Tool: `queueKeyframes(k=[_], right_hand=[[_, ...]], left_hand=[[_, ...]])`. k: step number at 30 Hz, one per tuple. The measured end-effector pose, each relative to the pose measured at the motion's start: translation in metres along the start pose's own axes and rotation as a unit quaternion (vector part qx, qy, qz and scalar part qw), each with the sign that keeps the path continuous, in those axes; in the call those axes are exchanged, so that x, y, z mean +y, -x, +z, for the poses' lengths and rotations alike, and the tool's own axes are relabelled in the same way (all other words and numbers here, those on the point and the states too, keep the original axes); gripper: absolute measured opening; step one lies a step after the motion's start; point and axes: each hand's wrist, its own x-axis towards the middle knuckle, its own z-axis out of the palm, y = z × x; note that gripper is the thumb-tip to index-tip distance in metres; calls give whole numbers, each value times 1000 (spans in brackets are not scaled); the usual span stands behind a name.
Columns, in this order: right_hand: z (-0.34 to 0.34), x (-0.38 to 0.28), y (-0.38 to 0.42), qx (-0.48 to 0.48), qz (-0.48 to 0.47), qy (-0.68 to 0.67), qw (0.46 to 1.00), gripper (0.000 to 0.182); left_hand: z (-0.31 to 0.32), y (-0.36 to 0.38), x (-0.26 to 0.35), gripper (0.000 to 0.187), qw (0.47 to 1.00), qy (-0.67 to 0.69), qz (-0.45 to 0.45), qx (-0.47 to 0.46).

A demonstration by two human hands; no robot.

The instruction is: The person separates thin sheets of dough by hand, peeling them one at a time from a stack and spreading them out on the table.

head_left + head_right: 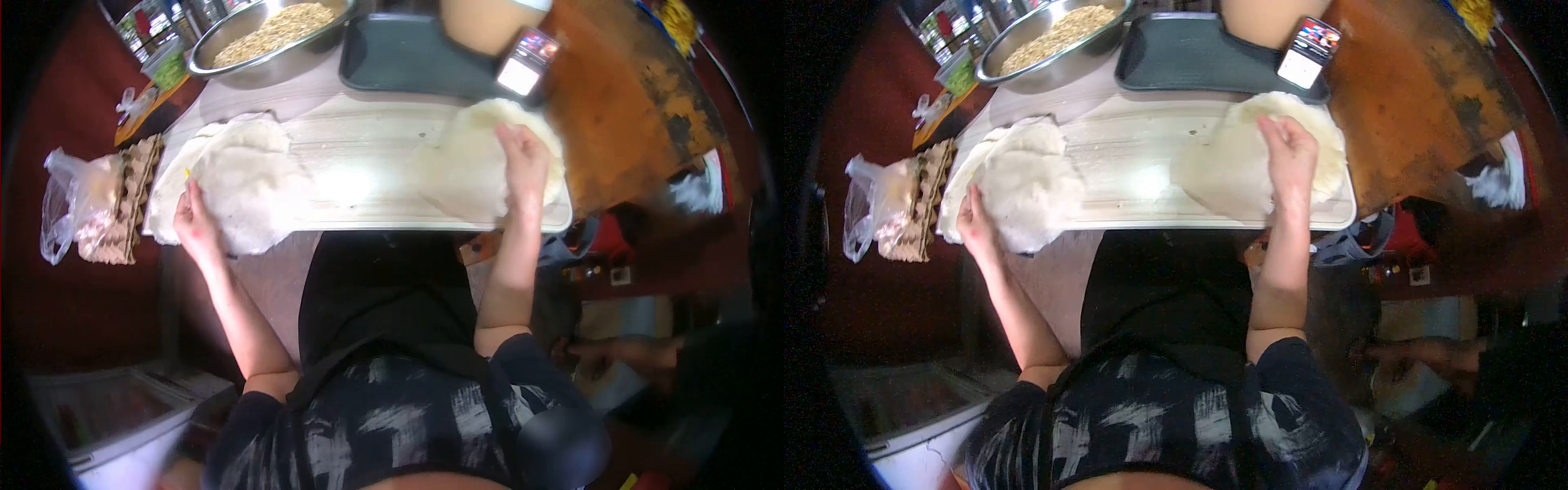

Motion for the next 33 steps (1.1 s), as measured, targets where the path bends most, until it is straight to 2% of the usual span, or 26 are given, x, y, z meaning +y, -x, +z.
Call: queueKeyframes(k=[1, 3, 4, 5, 7, 9, 12, 14, 15, 17, 19, 21, 23, 25, 26, 27, 28, 29, 30, 31, 33], right_hand=[[-1, -1, -3, 12, -3, 6, 1000, 14], [7, -3, -8, -65, -35, 136, 988, 16], [12, -6, -12, -91, -46, 124, 987, 17], [13, -12, -16, -118, -57, 112, 985, 18], [2, -29, -31, -96, -54, 88, 990, 19], [-17, -32, -53, -58, -81, 60, 993, 19], [-64, -24, -86, -39, -56, 61, 996, 20], [-93, -1, -98, -31, 59, 117, 991, 27], [-104, 12, -99, -30, 58, 118, 991, 27], [-122, 42, -104, -68, 58, 333, 939, 36], [-122, 44, -97, -85, 26, 338, 937, 40], [-119, 37, -87, -56, -50, 390, 918, 38], [-114, 28, -86, -48, -29, 427, 903, 40], [-98, 17, -80, -44, -10, 462, 886, 43], [-83, 12, -69, -2, -59, 562, 825, 48], [-68, 5, -57, 38, -110, 651, 750, 53], [-55, -1, -45, -24, -130, 612, 780, 68], [-38, -9, -32, -106, -176, 530, 823, 73], [-18, -19, -20, -190, -222, 434, 852, 78], [2, -29, -6, -262, -227, 356, 868, 82], [23, -45, 16, -372, -168, 185, 894, 75]], left_hand=[[-3, 1, 1, 41, 999, 5, -28, -32], [2, 7, -2, 41, 998, 14, -37, -48], [6, 4, -7, 41, 999, -3, -5, -51], [5, 4, -10, 40, 997, -9, -36, -69], [10, 7, -3, 39, 995, 63, -23, -79], [8, 8, 7, 38, 992, 62, -25, -102], [9, 9, 6, 37, 989, 89, -45, -110], [8, 10, 5, 39, 985, 105, -51, -127], [9, 10, 2, 39, 985, 107, -51, -128], [11, 8, -3, 40, 982, 121, -49, -137], [11, 5, -4, 40, 981, 117, -56, -142], [11, 6, 1, 40, 981, 112, -63, -149], [14, 11, 14, 38, 983, 96, -21, -154], [19, 16, 22, 36, 980, 88, -30, -173], [22, 21, 27, 34, 977, 80, -42, -194], [29, 35, 43, 30, 974, 85, 5, -210], [39, 57, 70, 29, 965, 113, 5, -238], [41, 75, 90, 26, 948, 104, -14, -301], [52, 96, 98, 23, 903, 255, 43, -344], [50, 102, 107, 21, 877, 233, 22, -419], [43, 116, 144, 25, 852, 239, 66, -461]])
